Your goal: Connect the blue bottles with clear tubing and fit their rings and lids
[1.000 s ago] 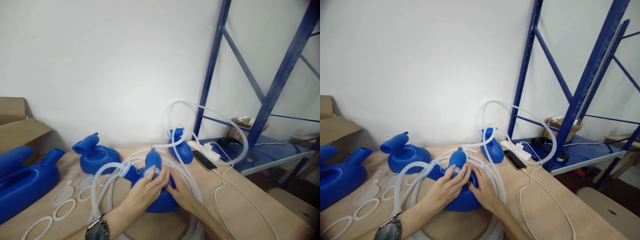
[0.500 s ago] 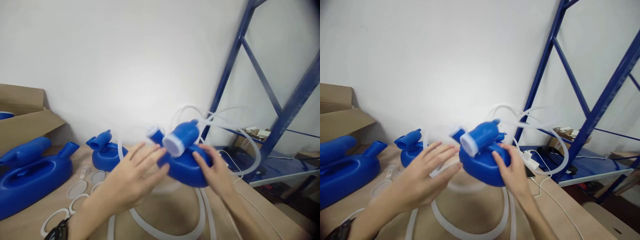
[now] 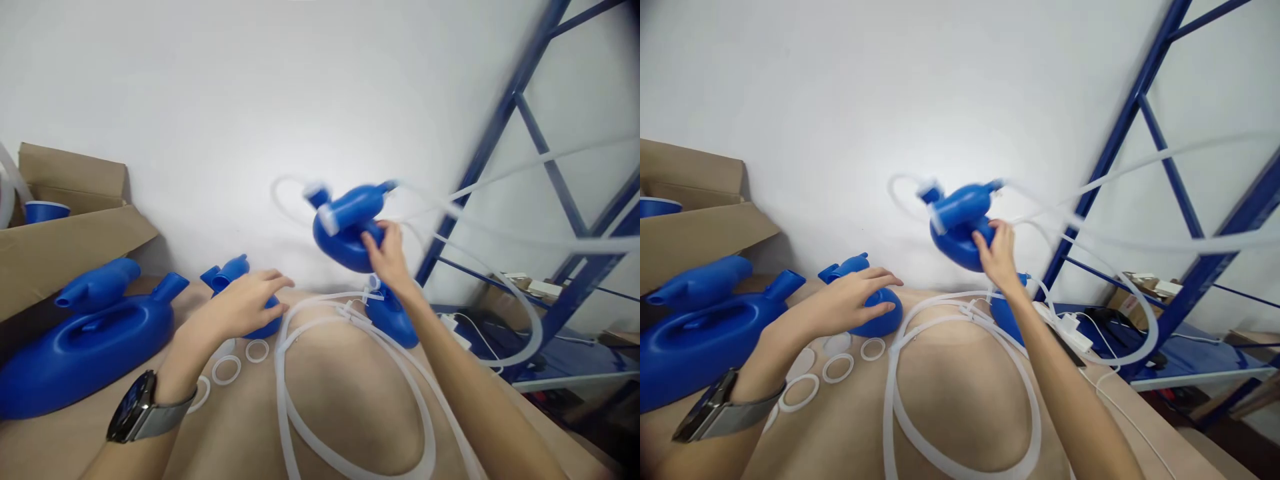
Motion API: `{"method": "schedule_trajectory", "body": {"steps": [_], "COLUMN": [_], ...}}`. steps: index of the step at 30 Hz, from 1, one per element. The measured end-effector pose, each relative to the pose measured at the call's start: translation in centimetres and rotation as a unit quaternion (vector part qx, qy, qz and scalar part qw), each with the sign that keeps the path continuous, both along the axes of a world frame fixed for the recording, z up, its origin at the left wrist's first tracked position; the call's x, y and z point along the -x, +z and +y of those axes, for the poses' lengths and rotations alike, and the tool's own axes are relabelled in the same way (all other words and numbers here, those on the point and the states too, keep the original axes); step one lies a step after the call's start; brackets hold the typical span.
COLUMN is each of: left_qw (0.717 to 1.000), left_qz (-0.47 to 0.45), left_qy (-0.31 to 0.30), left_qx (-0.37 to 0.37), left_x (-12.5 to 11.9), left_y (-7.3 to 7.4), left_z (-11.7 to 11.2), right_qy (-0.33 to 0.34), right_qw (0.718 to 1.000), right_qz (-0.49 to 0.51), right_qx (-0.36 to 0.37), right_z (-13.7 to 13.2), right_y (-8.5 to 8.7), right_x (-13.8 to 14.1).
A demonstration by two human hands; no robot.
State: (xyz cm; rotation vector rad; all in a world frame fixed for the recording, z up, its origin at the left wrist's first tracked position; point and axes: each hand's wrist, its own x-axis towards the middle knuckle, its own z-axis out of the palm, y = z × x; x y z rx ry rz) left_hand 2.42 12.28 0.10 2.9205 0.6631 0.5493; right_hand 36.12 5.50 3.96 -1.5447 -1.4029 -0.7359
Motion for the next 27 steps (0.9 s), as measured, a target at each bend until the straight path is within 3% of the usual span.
{"method": "schedule_trajectory", "body": {"steps": [5, 8, 11, 14, 17, 22, 27], "left_qw": [0.991, 0.980, 0.967, 0.963, 0.976, 0.981, 0.983], "left_qz": [0.100, 0.156, 0.213, 0.230, 0.196, 0.179, 0.171], "left_qy": [0.062, 0.099, 0.110, 0.114, 0.077, 0.058, 0.040], "left_qx": [0.068, 0.075, 0.082, 0.078, 0.057, 0.044, 0.052], "left_x": [-2.0, -5.3, -8.6, -10.1, -9.9, -9.4, -9.2], "left_y": [-2.9, -6.4, -10.5, -14.0, -16.2, -17.6, -18.5], "left_z": [1.9, 1.2, -0.6, -2.1, -2.5, -1.4, -1.3], "right_qy": [0.040, 0.042, 0.039, 0.025, 0.016, 0.004, -0.018], "right_qw": [0.995, 0.991, 0.987, 0.985, 0.980, 0.970, 0.965], "right_qz": [-0.008, 0.001, 0.006, 0.009, 0.006, 0.008, 0.006], "right_qx": [0.089, 0.126, 0.155, 0.173, 0.196, 0.241, 0.261], "right_z": [7.6, 10.4, 12.7, 14.7, 16.1, 17.0, 15.5], "right_y": [-9.8, -13.5, -15.9, -17.7, -18.7, -19.1, -19.1], "right_x": [-1.0, -2.0, -2.8, -3.1, -3.4, -4.9, -6.6]}}
